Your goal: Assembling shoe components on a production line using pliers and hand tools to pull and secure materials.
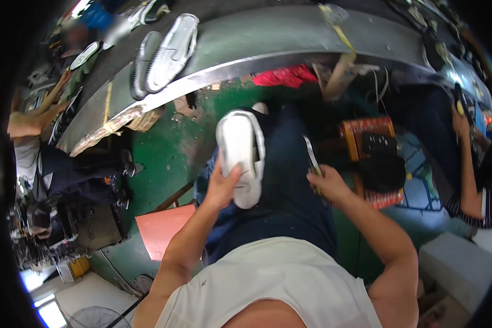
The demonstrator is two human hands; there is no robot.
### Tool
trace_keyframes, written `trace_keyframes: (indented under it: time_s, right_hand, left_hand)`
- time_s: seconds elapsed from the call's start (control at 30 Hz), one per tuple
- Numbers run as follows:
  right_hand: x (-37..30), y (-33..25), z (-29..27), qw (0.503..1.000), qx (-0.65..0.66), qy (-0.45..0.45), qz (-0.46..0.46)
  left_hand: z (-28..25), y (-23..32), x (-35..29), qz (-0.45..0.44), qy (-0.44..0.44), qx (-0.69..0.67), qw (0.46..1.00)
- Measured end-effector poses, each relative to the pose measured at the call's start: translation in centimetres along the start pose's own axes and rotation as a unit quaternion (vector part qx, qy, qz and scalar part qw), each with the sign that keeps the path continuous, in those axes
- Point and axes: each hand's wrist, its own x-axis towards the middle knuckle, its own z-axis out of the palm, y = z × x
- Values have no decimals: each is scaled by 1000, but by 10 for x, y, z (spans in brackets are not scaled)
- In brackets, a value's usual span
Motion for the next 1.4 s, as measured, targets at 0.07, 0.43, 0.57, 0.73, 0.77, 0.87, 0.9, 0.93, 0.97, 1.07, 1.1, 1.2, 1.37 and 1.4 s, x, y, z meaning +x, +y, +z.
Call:
trace_keyframes:
  time_s: [0.07,0.43,0.57,0.73,0.77,0.87,0.9,0.93,0.97,1.07,1.1,1.2,1.37,1.4]
  right_hand:
    - [-6,-16,-2,1000,-29,1,-8]
    - [-16,2,-15,993,-99,-26,-63]
    - [-12,-6,-9,980,-180,10,-81]
    - [-15,-37,-3,977,-207,-28,-45]
    - [-18,-44,0,977,-208,-31,-45]
    - [-28,-57,9,968,-239,-42,-57]
    - [-31,-58,12,969,-231,-49,-71]
    - [-34,-57,15,969,-223,-56,-85]
    - [-36,-57,18,969,-225,-60,-86]
    - [-41,-57,29,962,-235,-103,-92]
    - [-41,-58,33,961,-238,-107,-94]
    - [-40,-57,39,971,-162,-163,-72]
    - [-35,-69,50,965,-86,-236,-79]
    - [-33,-73,53,964,-90,-237,-79]
  left_hand:
    - [23,-34,13,-54,-25,157,986]
    - [73,-37,131,-160,5,269,950]
    - [81,-25,150,-235,-79,75,966]
    - [67,-18,152,-190,-165,-1,968]
    - [64,-19,146,-144,-149,18,978]
    - [62,-4,122,-86,-110,81,987]
    - [59,1,114,-62,-92,99,989]
    - [60,8,102,-3,-89,114,989]
    - [57,9,93,-1,-85,114,990]
    - [42,18,70,141,-142,118,973]
    - [39,19,63,144,-137,118,973]
    - [30,23,41,180,-153,184,954]
    - [17,29,30,209,-123,242,940]
    - [15,27,31,211,-113,247,939]
